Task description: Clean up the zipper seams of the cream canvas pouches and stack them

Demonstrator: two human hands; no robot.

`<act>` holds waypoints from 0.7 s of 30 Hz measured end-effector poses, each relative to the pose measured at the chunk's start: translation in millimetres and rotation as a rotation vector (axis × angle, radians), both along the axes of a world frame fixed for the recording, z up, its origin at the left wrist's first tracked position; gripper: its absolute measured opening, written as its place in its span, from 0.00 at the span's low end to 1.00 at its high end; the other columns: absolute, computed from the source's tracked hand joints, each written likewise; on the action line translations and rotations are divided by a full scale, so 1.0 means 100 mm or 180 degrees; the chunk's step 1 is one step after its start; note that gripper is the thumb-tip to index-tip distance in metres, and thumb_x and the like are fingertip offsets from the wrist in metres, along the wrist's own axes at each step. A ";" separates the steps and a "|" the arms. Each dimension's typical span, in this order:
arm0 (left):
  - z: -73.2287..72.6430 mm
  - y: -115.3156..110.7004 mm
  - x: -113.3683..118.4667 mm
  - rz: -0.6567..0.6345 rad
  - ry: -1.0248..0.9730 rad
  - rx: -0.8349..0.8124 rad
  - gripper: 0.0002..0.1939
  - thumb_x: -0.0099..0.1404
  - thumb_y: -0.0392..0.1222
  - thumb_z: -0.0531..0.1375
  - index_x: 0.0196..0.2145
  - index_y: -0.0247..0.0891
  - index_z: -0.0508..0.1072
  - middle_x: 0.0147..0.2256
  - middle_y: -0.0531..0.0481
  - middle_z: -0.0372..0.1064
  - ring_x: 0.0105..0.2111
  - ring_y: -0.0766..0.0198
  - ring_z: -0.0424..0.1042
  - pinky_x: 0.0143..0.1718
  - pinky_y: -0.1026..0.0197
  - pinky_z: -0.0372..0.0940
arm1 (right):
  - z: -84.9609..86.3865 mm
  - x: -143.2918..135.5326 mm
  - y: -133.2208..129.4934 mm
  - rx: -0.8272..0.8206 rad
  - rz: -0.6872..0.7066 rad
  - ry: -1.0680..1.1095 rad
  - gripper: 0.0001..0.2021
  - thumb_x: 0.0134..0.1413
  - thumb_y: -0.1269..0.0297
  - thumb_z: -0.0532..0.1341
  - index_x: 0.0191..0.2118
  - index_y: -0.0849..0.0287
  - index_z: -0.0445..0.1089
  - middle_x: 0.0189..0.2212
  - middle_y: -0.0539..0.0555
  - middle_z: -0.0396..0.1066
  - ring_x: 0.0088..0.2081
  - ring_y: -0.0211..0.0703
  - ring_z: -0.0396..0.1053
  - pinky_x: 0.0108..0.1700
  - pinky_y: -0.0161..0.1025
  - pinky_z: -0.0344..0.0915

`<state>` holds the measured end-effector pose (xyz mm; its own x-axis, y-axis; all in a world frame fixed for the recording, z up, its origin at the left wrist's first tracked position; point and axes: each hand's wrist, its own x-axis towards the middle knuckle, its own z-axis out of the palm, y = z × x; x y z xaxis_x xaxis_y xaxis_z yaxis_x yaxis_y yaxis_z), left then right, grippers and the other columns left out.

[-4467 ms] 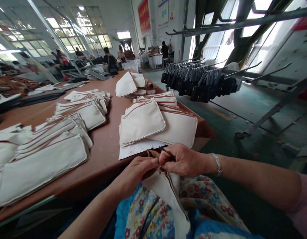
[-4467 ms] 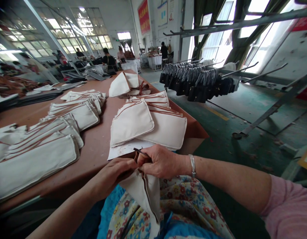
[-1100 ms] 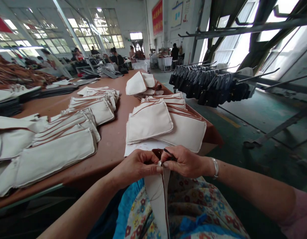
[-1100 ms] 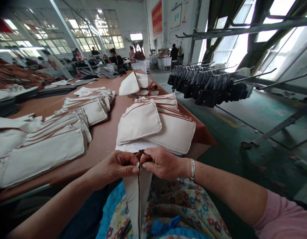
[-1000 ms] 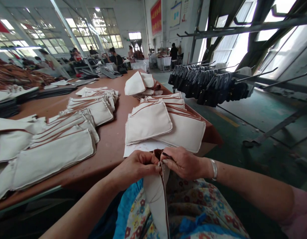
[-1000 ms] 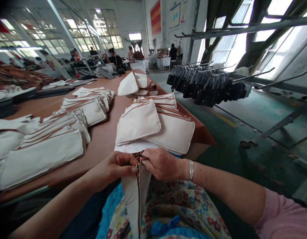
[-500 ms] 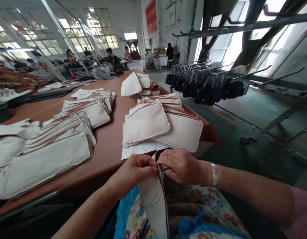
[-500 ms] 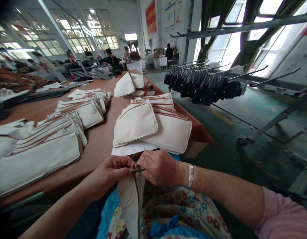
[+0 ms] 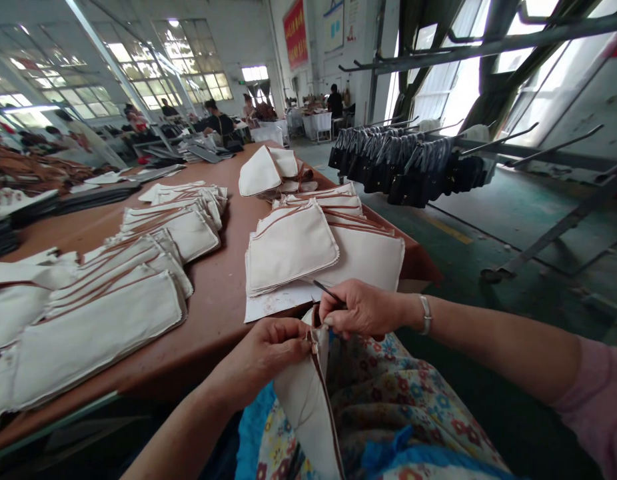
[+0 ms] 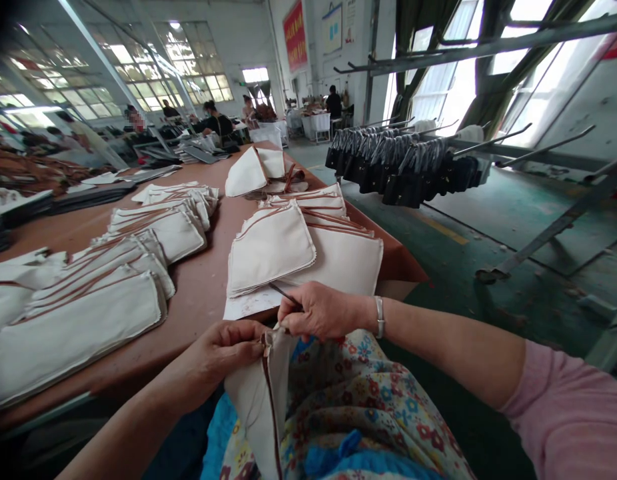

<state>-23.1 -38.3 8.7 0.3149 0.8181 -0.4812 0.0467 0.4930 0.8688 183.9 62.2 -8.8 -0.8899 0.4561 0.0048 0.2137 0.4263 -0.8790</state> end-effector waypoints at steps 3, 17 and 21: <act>-0.01 -0.04 0.01 0.0159 0.0006 0.0006 0.13 0.58 0.46 0.67 0.32 0.32 0.75 0.29 0.49 0.70 0.26 0.68 0.63 0.28 0.67 0.57 | 0.01 0.02 -0.08 -0.0351 -0.0459 0.0295 0.04 0.58 0.69 0.56 0.36 0.62 0.67 0.24 0.47 0.68 0.22 0.31 0.63 0.26 0.29 0.60; 0.13 -0.03 0.02 -0.0215 0.1395 0.1041 0.10 0.63 0.44 0.60 0.31 0.34 0.73 0.26 0.54 0.64 0.26 0.68 0.58 0.26 0.67 0.51 | -0.07 -0.15 -0.21 -0.0907 -0.0362 0.0601 0.07 0.49 0.67 0.67 0.31 0.64 0.69 0.25 0.47 0.68 0.27 0.32 0.60 0.28 0.30 0.57; 0.20 -0.04 0.07 -0.0621 0.1958 0.1496 0.13 0.68 0.42 0.54 0.30 0.34 0.73 0.27 0.53 0.63 0.28 0.66 0.59 0.27 0.66 0.53 | 0.00 -0.12 -0.25 -0.0674 -0.0494 0.0565 0.02 0.49 0.72 0.63 0.30 0.64 0.70 0.26 0.49 0.71 0.27 0.33 0.62 0.29 0.30 0.58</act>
